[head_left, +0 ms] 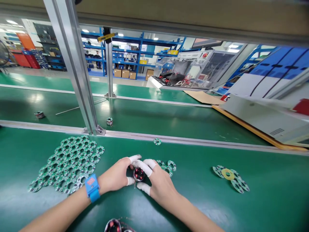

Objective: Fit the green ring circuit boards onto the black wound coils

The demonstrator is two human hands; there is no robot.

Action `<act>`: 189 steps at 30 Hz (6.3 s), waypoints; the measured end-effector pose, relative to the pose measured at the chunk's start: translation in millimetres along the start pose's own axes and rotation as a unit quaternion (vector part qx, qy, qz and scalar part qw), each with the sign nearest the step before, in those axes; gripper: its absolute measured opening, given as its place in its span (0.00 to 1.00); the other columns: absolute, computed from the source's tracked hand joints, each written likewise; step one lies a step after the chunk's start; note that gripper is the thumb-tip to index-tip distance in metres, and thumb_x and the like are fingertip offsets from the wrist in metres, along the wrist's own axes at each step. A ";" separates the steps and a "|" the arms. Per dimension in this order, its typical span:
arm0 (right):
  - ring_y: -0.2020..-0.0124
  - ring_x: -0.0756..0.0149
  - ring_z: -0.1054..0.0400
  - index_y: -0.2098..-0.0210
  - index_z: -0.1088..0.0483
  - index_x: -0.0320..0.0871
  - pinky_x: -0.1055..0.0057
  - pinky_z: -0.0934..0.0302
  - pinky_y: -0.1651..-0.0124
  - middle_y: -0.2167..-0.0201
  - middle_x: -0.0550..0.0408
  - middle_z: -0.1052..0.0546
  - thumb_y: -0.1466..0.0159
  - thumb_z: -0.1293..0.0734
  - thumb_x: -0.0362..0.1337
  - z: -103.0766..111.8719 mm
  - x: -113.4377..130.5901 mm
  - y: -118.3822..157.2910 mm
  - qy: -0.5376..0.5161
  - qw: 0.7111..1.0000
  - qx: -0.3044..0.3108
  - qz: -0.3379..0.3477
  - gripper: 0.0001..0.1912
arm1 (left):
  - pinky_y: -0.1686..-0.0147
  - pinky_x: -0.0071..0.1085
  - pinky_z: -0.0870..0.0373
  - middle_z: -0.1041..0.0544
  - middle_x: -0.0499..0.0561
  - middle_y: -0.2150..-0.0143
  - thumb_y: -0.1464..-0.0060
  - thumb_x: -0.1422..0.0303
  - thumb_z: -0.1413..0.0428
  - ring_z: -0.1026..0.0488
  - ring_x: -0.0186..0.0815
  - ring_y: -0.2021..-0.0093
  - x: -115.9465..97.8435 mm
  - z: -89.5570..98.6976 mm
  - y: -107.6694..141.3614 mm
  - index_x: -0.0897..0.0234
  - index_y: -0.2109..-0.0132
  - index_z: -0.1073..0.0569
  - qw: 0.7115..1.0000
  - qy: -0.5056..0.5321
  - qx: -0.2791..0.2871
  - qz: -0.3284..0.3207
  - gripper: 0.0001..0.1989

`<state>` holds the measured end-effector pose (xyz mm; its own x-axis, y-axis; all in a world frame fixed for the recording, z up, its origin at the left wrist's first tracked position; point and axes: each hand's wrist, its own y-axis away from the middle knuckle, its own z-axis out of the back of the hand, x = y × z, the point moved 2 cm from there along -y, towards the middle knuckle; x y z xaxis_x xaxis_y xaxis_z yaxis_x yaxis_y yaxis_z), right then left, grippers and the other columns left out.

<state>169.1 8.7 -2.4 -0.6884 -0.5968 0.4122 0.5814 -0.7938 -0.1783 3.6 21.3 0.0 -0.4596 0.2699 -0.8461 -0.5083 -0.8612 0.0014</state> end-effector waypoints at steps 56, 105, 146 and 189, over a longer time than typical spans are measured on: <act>0.79 0.65 0.37 0.82 0.35 0.42 0.70 0.53 0.79 0.84 0.56 0.30 0.48 0.36 0.27 -15.5 42.8 27.8 0.194 0.955 -0.068 0.215 0.09 | 0.66 0.30 0.41 0.27 0.49 0.67 0.54 0.58 0.38 0.31 0.38 0.65 -11.4 3.0 3.0 0.60 0.63 0.27 0.955 -0.292 0.044 -0.034 0.14; 0.68 0.63 0.35 0.69 0.26 0.43 0.70 0.42 0.67 0.71 0.53 0.25 0.40 0.36 0.30 37.3 7.4 0.1 0.008 0.997 -0.075 0.001 0.06 | 0.64 0.29 0.41 0.26 0.47 0.65 0.57 0.60 0.35 0.32 0.37 0.63 -7.2 3.1 1.0 0.58 0.62 0.26 0.968 -0.240 0.050 -0.048 0.15; 0.81 0.72 0.42 0.79 0.30 0.40 0.77 0.49 0.77 0.83 0.61 0.32 0.50 0.36 0.28 22.8 4.1 -7.2 -0.227 0.949 0.100 -0.194 0.05 | 0.65 0.30 0.42 0.27 0.46 0.65 0.59 0.61 0.34 0.32 0.38 0.63 -13.1 2.2 0.6 0.56 0.63 0.26 0.959 -0.277 0.063 -0.022 0.15; 0.72 0.67 0.31 0.66 0.25 0.47 0.74 0.43 0.70 0.73 0.57 0.23 0.38 0.39 0.34 46.3 9.7 6.0 0.060 0.997 -0.006 -0.049 0.09 | 0.61 0.32 0.35 0.24 0.49 0.62 0.60 0.67 0.33 0.29 0.40 0.61 -3.9 -3.7 0.5 0.57 0.57 0.25 0.982 -0.188 -0.018 0.006 0.20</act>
<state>186.0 3.5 42.0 -0.7884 -0.5261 0.3187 0.5049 -0.8495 -0.1533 7.8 18.3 1.3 -0.7047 0.3943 -0.5899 -0.4791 -0.8777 -0.0143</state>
